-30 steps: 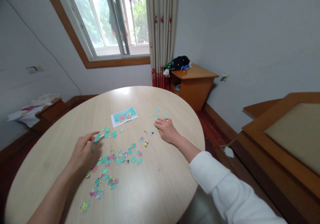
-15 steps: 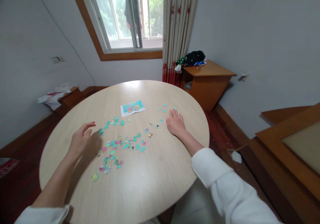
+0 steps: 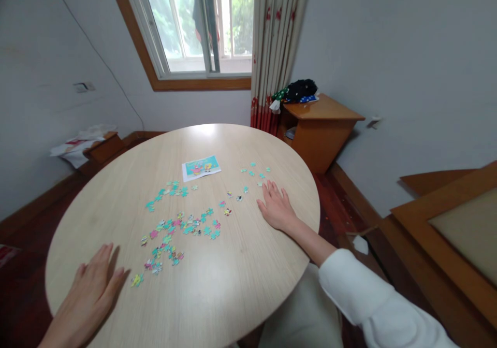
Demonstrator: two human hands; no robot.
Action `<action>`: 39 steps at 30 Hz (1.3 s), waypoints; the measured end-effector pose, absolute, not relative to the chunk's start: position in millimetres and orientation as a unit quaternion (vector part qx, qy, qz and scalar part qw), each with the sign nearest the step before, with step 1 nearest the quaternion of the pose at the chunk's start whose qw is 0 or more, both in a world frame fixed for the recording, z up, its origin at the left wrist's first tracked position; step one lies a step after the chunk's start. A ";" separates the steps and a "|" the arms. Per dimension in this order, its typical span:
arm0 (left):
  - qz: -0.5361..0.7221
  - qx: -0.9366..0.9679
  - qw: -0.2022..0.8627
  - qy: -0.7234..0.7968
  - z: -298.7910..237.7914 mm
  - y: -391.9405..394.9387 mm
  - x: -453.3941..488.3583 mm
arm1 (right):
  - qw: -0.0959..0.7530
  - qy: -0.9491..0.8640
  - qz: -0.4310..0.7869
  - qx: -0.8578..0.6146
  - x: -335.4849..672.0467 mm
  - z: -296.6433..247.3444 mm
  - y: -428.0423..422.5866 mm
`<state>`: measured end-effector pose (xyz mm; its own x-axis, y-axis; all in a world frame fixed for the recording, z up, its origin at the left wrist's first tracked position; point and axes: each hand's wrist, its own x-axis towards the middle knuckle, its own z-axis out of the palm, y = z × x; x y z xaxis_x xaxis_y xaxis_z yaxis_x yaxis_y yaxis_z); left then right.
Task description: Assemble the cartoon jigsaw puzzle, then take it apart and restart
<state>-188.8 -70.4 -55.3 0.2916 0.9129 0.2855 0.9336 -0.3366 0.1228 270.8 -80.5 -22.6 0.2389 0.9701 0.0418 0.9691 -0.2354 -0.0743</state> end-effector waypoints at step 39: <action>-0.062 -0.867 -0.019 -0.494 -19.7 -53.6 -34.1 | 0.081 -0.832 0.046 -0.547 172.8 -9.7 -69.4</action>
